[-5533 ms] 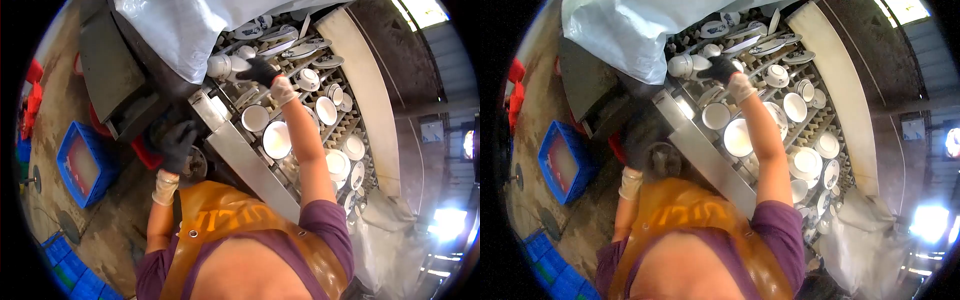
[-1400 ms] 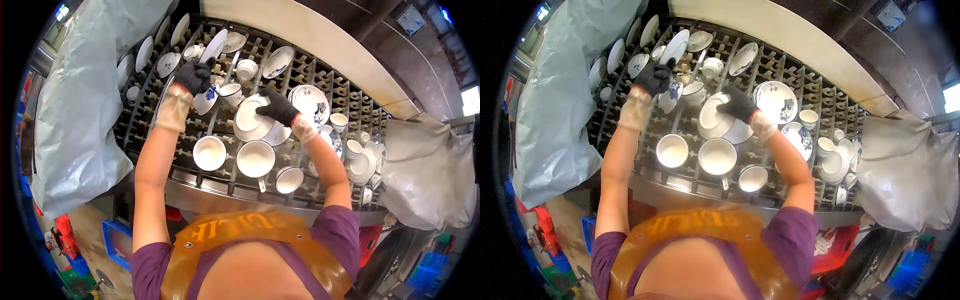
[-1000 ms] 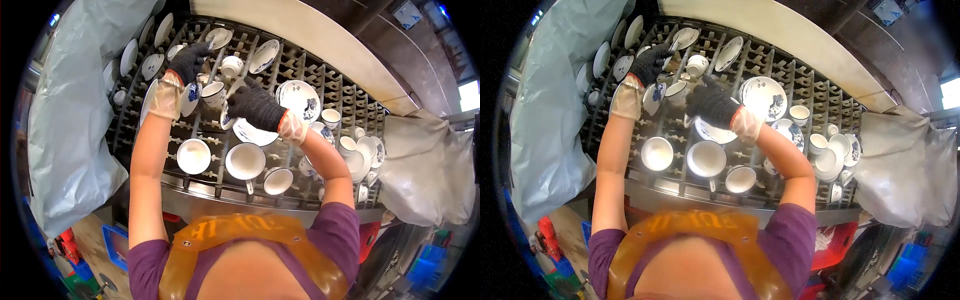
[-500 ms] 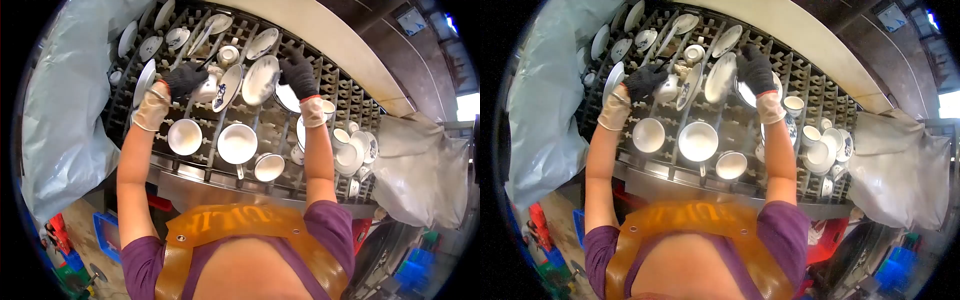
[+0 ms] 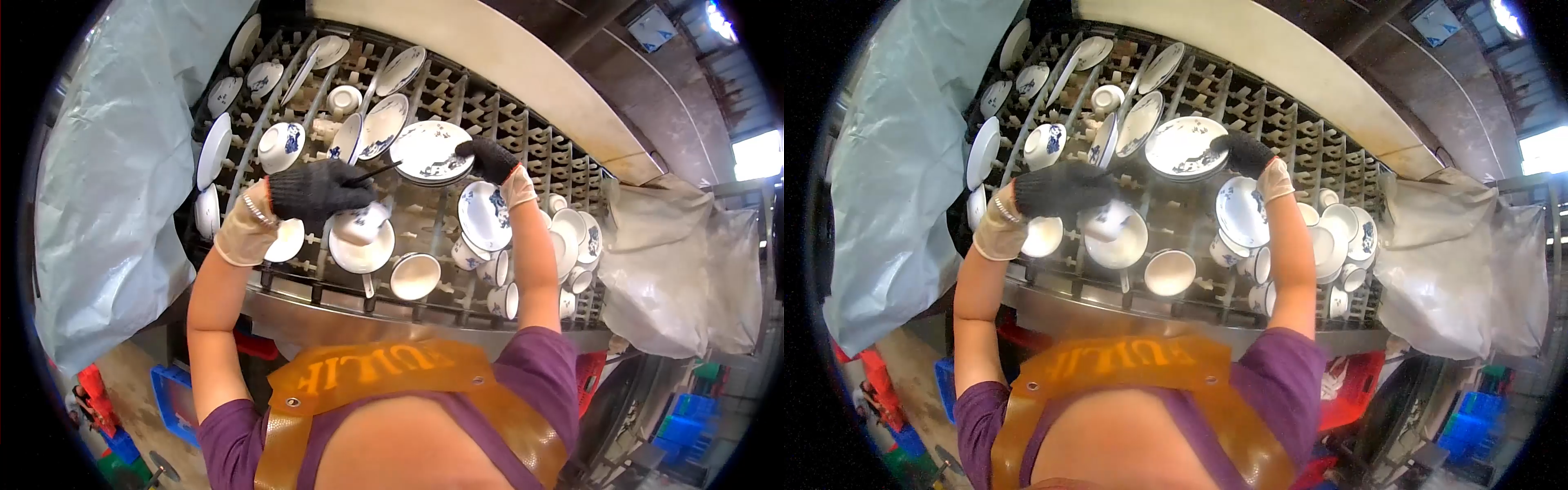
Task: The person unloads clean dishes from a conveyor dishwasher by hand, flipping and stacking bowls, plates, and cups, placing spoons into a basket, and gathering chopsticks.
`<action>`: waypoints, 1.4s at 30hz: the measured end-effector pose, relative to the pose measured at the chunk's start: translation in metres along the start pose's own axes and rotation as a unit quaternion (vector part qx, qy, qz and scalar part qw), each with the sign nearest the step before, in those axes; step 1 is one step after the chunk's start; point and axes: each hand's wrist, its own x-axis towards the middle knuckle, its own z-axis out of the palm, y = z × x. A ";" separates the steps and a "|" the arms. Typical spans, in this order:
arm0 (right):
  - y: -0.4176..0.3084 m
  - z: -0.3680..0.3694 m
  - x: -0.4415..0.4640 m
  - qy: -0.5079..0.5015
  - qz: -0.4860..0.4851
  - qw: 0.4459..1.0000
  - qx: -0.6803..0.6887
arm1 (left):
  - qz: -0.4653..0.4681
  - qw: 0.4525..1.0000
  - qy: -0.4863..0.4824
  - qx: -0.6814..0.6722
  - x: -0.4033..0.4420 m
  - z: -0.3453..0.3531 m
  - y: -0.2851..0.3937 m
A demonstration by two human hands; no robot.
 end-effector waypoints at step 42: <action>0.066 0.065 -0.146 0.034 -0.098 0.825 -0.555 | -0.232 0.956 0.150 0.095 -0.025 0.100 0.051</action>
